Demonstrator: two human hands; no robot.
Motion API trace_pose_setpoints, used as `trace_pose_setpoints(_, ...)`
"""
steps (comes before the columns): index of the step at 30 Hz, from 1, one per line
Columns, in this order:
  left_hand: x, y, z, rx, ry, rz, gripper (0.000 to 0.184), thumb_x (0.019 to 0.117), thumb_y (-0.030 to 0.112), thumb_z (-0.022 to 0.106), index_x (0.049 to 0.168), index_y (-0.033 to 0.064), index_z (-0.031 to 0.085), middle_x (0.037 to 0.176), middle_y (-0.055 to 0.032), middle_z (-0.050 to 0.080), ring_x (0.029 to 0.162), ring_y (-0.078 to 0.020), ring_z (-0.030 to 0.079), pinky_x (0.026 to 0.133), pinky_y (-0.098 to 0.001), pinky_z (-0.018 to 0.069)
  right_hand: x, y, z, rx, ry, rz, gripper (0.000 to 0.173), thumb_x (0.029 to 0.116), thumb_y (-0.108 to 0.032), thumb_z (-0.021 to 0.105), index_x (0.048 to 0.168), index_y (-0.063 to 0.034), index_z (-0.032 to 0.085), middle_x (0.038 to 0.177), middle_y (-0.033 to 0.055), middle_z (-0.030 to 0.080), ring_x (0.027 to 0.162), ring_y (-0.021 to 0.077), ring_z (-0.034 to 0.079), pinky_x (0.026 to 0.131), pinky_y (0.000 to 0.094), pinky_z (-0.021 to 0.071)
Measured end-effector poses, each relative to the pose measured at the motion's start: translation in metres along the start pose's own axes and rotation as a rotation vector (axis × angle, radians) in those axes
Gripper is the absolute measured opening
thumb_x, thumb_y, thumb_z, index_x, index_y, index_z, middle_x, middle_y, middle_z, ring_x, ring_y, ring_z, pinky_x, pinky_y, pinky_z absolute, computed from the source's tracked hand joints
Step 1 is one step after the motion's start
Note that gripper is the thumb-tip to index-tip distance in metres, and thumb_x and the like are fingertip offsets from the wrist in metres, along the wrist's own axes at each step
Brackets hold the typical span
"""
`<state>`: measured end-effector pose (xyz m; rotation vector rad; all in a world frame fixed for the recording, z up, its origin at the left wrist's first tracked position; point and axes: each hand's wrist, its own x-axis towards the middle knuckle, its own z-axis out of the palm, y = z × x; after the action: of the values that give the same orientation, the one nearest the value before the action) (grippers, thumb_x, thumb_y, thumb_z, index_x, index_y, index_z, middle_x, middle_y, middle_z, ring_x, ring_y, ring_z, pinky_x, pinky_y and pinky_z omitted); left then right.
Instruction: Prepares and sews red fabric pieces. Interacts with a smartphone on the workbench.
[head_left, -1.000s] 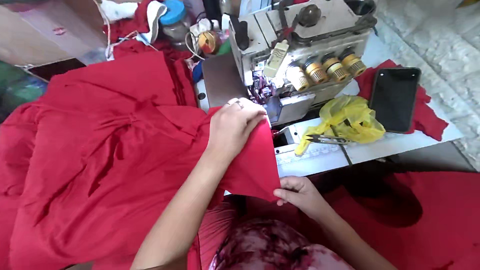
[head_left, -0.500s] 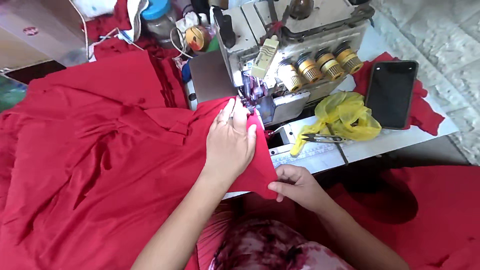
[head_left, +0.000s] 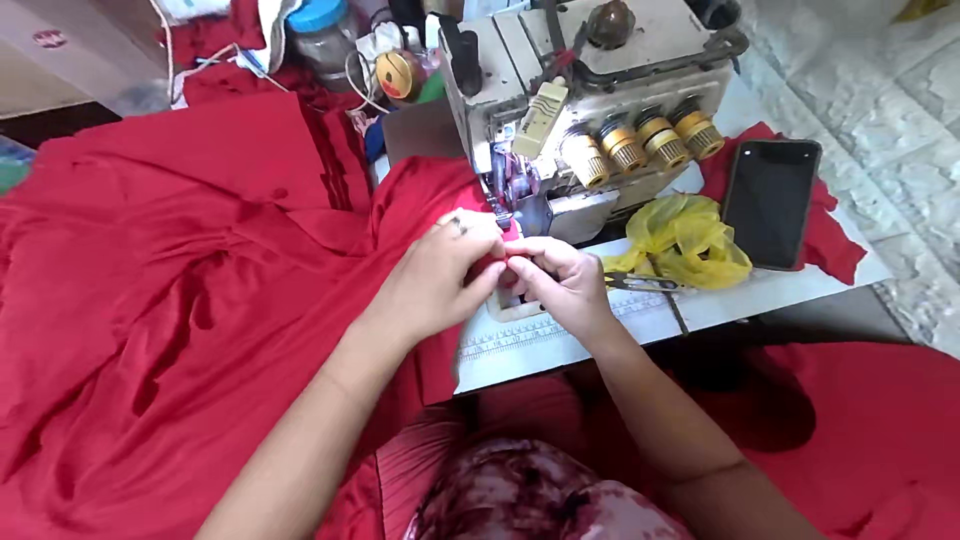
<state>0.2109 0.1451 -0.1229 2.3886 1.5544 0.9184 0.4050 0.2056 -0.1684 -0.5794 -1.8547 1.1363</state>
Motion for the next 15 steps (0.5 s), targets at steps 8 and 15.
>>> trace_pose_setpoints(8, 0.035, -0.044, -0.019, 0.163, 0.076, -0.136, 0.031, 0.0986, 0.026, 0.05, 0.104, 0.0016, 0.069, 0.116, -0.018, 0.07, 0.116, -0.0369, 0.062, 0.097, -0.0539, 0.0471, -0.002, -0.006, -0.005, -0.118, -0.069, -0.049, 0.021, 0.1001, -0.009, 0.06, 0.115, -0.0006, 0.072, 0.088, 0.0031, 0.074, 0.066, 0.0042, 0.067, 0.059, 0.022, 0.0591)
trace_pose_setpoints(15, 0.002, -0.062, -0.02, 0.401, 0.233, -0.247, 0.035, 0.0989, 0.034, 0.064, 0.108, -0.0001, 0.067, 0.109, -0.0239, 0.067, 0.106, -0.0433, 0.065, 0.09, -0.0573, 0.0525, 0.008, -0.018, 0.004, -0.147, -0.146, -0.28, 0.018, 0.0985, -0.01, 0.063, 0.107, -0.0004, 0.075, 0.092, 0.0051, 0.073, 0.072, 0.0037, 0.065, 0.063, 0.0207, 0.0576)
